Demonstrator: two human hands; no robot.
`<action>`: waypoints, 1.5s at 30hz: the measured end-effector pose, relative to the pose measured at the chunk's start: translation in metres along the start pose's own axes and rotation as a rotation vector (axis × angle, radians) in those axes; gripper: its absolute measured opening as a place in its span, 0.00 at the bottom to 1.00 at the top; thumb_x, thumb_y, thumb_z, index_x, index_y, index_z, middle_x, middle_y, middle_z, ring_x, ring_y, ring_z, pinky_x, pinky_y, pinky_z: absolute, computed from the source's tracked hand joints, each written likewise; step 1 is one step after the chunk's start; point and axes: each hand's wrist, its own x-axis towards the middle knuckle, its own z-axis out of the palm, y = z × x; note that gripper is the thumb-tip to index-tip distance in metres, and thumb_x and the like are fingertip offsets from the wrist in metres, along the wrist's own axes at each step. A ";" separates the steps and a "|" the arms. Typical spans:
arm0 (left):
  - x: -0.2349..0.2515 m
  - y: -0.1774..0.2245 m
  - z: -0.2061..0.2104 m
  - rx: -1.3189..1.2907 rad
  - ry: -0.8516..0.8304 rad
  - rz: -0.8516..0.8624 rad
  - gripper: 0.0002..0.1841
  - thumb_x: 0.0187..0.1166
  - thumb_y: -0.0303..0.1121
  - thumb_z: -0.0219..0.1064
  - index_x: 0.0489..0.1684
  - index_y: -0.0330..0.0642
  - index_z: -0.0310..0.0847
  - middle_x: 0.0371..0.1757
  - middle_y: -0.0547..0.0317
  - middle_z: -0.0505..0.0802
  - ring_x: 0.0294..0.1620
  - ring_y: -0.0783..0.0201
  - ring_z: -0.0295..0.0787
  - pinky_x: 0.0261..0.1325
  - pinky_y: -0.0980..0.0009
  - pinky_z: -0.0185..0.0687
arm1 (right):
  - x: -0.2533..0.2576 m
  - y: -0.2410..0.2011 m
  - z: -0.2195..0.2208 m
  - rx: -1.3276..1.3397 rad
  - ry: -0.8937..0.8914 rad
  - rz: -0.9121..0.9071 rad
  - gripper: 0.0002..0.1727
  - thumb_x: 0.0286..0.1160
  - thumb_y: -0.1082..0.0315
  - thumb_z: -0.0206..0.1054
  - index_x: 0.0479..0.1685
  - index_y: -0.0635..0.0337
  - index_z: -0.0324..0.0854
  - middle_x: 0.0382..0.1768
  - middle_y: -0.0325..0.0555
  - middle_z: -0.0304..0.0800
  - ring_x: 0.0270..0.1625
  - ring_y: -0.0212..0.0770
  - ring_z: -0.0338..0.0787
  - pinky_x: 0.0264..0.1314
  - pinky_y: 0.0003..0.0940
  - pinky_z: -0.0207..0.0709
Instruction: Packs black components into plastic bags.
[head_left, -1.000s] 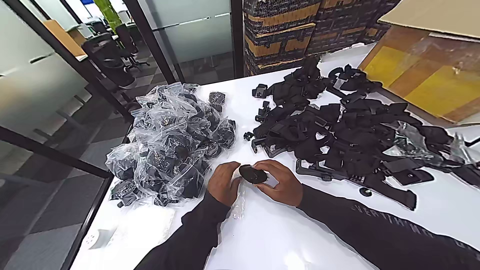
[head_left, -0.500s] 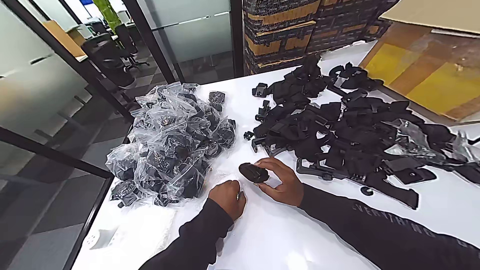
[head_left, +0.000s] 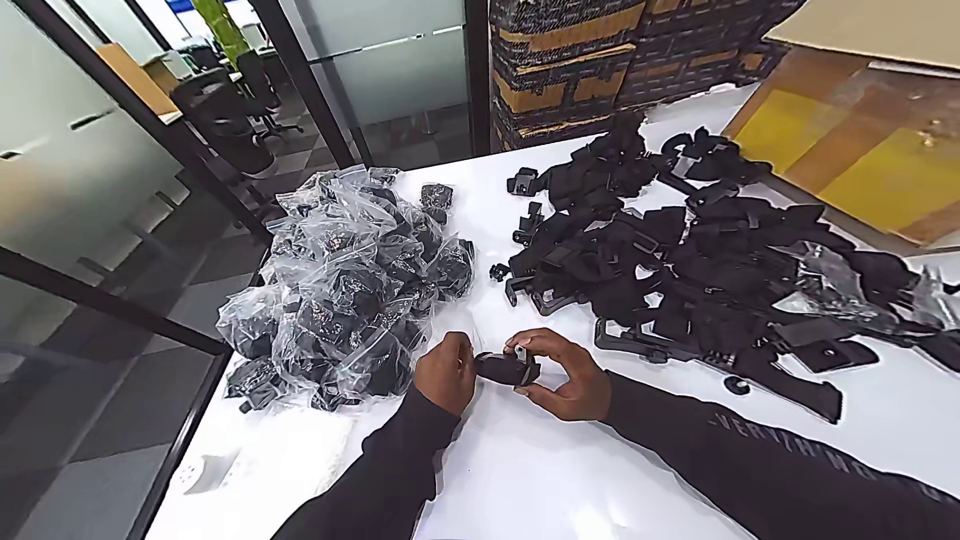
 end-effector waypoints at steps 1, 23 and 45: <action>0.000 -0.002 0.001 -0.015 0.016 0.025 0.08 0.69 0.25 0.68 0.41 0.32 0.85 0.34 0.51 0.94 0.30 0.59 0.94 0.35 0.60 0.93 | 0.000 0.000 0.000 -0.008 -0.011 -0.016 0.32 0.71 0.64 0.79 0.75 0.54 0.70 0.67 0.53 0.84 0.68 0.42 0.88 0.67 0.38 0.87; 0.002 0.000 -0.003 0.033 -0.190 0.124 0.22 0.50 0.21 0.77 0.49 0.38 0.88 0.49 0.46 0.92 0.43 0.49 0.94 0.40 0.51 0.92 | 0.004 0.000 0.000 -0.218 -0.203 -0.140 0.20 0.80 0.66 0.69 0.67 0.63 0.76 0.65 0.59 0.86 0.70 0.47 0.87 0.75 0.39 0.81; -0.003 0.005 0.004 0.095 -0.064 0.239 0.19 0.70 0.19 0.65 0.59 0.38 0.89 0.57 0.45 0.92 0.50 0.51 0.94 0.48 0.57 0.94 | 0.005 0.001 -0.001 -0.528 -0.190 0.078 0.17 0.77 0.58 0.73 0.61 0.55 0.89 0.59 0.53 0.87 0.61 0.45 0.87 0.66 0.34 0.83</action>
